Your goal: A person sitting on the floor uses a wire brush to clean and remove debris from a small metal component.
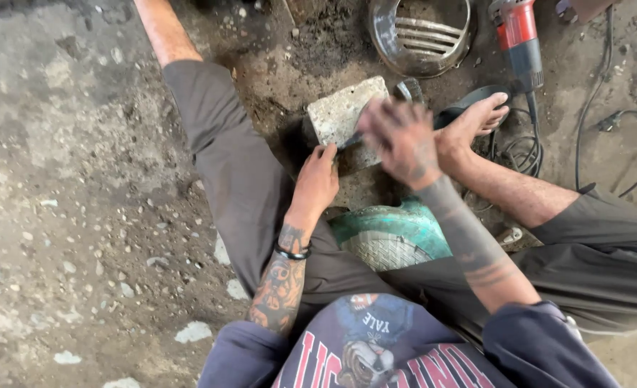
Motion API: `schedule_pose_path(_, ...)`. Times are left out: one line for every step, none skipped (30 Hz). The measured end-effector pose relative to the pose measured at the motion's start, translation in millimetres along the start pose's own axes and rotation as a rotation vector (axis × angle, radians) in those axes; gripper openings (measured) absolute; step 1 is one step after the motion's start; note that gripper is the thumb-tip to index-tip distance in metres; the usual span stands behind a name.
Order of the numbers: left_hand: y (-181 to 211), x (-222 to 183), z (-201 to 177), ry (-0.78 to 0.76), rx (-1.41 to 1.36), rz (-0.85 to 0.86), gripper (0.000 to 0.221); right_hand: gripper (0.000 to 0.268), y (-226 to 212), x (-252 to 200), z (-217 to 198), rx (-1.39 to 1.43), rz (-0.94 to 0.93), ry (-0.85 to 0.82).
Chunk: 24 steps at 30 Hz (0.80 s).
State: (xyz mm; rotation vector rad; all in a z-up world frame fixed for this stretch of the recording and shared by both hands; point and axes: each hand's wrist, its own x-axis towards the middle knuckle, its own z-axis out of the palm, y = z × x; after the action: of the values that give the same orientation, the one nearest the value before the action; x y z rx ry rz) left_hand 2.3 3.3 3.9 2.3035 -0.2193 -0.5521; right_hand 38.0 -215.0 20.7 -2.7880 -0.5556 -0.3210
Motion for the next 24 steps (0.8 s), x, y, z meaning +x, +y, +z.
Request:
schedule_pose_path(-5.0,6.0,2.7,0.001,0.007,0.006,0.029,0.051,-3.8,1.0,-3.7,0.0,0.004,0.008)
schedule_pose_path(-10.5,11.8,5.5,-0.025,0.033,-0.008,0.037,0.051,-8.0,1.7,-6.9,0.052,-0.041,-0.03)
schedule_pose_path(-16.1,11.4,13.7,-0.053,0.048,-0.03,0.045,0.052,-13.5,-3.6,-10.8,0.105,-0.09,-0.081)
schedule_pose_path(-11.9,5.0,10.6,-0.055,0.046,-0.033,0.045,0.052,-1.3,-6.2,-3.0,0.107,-0.091,-0.086)
schedule_pose_path(-5.8,2.7,6.8,-0.03,0.032,-0.021,0.038,0.052,14.1,-5.5,3.4,0.062,-0.036,-0.035)
schedule_pose_path(0.5,0.4,2.8,-0.004,0.018,-0.01,0.031,0.052,29.6,-4.6,9.5,0.017,0.017,0.017)
schedule_pose_path(-4.3,-0.1,7.3,-0.006,0.019,-0.009,0.031,0.052,12.0,-4.9,-0.2,0.017,0.019,0.018)
schedule_pose_path(-8.7,-0.3,11.5,-0.026,0.016,-0.031,0.035,0.052,-5.2,-4.8,-10.2,0.025,-0.024,-0.034)
schedule_pose_path(-12.0,3.4,13.3,-0.043,0.015,-0.051,0.04,0.052,-20.4,-0.5,-20.5,0.032,-0.07,-0.082)
schedule_pose_path(-11.2,8.9,8.7,-0.041,0.019,-0.048,0.04,0.052,-13.9,1.4,-13.6,0.032,-0.07,-0.076)
schedule_pose_path(-11.0,7.9,8.8,-0.047,0.018,-0.036,0.042,0.052,-9.7,-3.3,-7.0,0.049,-0.111,-0.053)
schedule_pose_path(-11.3,6.4,9.0,-0.053,0.018,-0.025,0.044,0.053,-6.1,-8.5,-0.3,0.066,-0.151,-0.03)
schedule_pose_path(-5.7,7.4,4.5,-0.046,0.016,-0.021,0.044,0.053,7.8,-8.1,5.4,0.061,-0.157,-0.027)
schedule_pose_path(-0.1,8.4,-0.1,-0.053,0.003,-0.031,0.041,0.053,21.8,-7.3,10.9,0.039,-0.062,0.024)
schedule_pose_path(3.7,1.6,-3.5,-0.068,-0.01,-0.055,0.039,0.053,30.7,-11.7,17.5,0.03,0.035,0.065)
schedule_pose_path(0.8,-2.6,1.8,-0.069,-0.013,-0.065,0.039,0.053,11.8,-16.2,13.6,0.036,0.032,0.057)
schedule_pose_path(-2.2,2.2,3.0,-0.079,0.006,-0.072,0.037,0.056,-3.7,-14.1,10.4,0.005,-0.05,0.025)
schedule_pose_path(-5.2,7.1,4.2,-0.09,0.026,-0.08,0.034,0.059,-19.1,-12.2,7.3,-0.028,-0.131,-0.007)
schedule_pose_path(-3.4,5.1,2.6,-0.093,0.021,-0.085,0.034,0.059,-12.1,-11.3,8.7,-0.026,-0.133,-0.014)
schedule_pose_path(-2.0,2.8,1.2,-0.088,0.012,-0.079,0.032,0.058,-5.5,-10.8,10.4,-0.045,-0.124,0.007)
schedule_pose_path(-0.2,5.4,-1.3,-0.079,0.004,-0.064,0.03,0.057,3.8,-7.1,12.1,-0.071,-0.115,0.036)
schedule_pose_path(1.7,7.1,-1.7,-0.078,0.001,-0.058,0.03,0.057,8.7,-6.9,12.9,-0.077,-0.116,0.037)
schedule_pose_path(2.9,4.6,-2.3,-0.075,-0.005,-0.062,0.031,0.057,11.1,-7.8,14.5,-0.056,-0.069,0.06)
schedule_pose_path(4.5,2.3,-2.9,-0.073,-0.011,-0.066,0.031,0.057,13.8,-8.4,15.9,-0.036,-0.021,0.084)
